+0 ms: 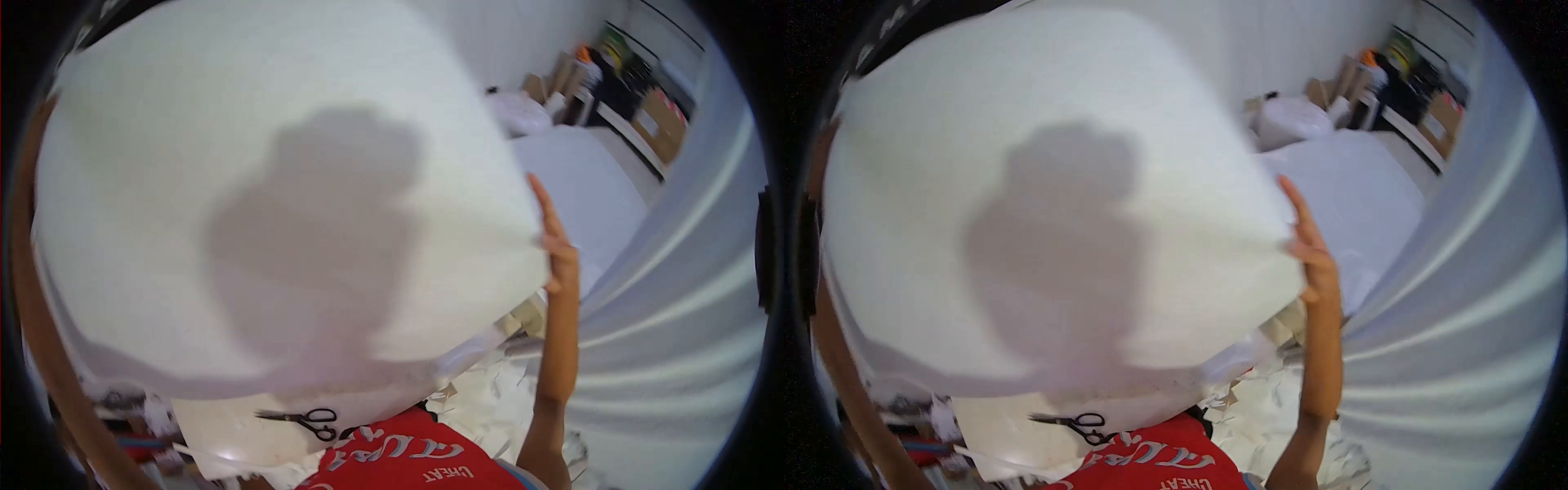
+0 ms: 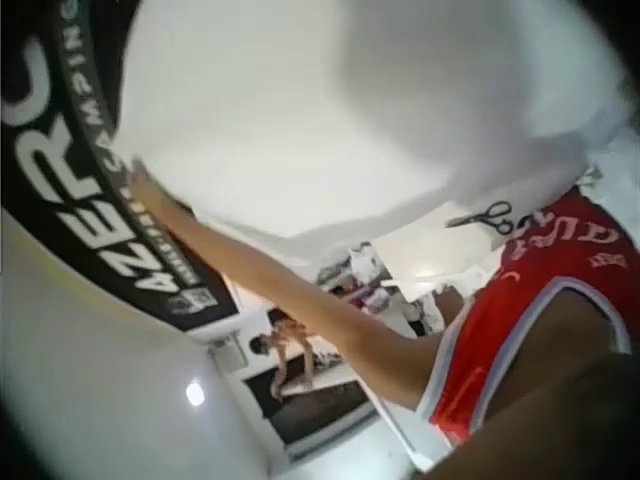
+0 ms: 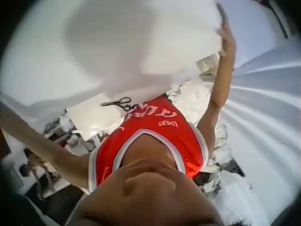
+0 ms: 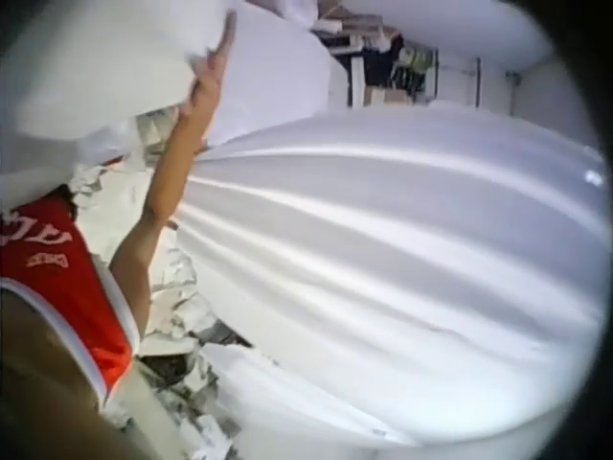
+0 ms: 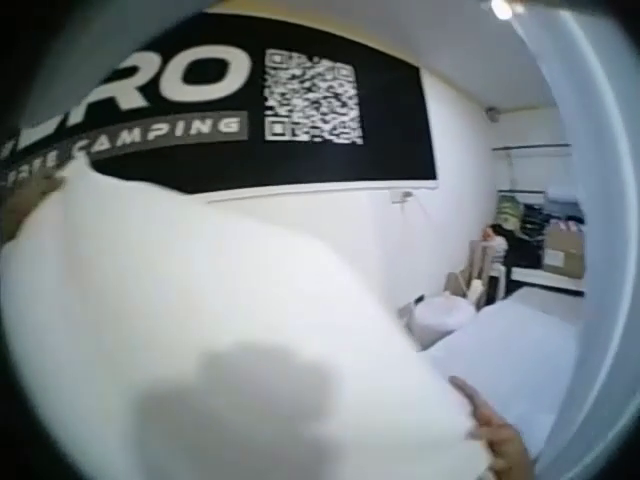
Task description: Cutting patterns out of fabric and foam layers using scissors.
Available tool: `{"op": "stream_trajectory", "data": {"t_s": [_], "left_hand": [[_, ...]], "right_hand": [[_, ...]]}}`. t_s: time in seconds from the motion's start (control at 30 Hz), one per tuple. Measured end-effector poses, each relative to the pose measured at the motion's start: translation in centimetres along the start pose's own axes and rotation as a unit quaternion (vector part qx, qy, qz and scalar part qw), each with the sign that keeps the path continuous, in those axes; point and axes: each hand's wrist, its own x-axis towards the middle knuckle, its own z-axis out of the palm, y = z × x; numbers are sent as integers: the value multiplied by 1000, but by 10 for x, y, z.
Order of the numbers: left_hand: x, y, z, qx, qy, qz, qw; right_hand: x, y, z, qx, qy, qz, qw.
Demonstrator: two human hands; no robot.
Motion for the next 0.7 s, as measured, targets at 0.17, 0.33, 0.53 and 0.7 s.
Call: {"op": "stream_trajectory", "data": {"t_s": [0.17,0.33,0.53,0.7], "left_hand": [[-5,-63,158,-36,-56,-82,994],[-34,-105,248,12,2,-89,996],[-56,-139,295,-80,-28,-100,991],[-56,-147,315,-85,-30,-64,994]], "right_hand": [[3,14,-36,-275,189,50,941],[4,68,-30,-405,142,175,886],[-24,89,-24,-451,105,258,848],[-41,86,-24,-472,95,291,827]]}}
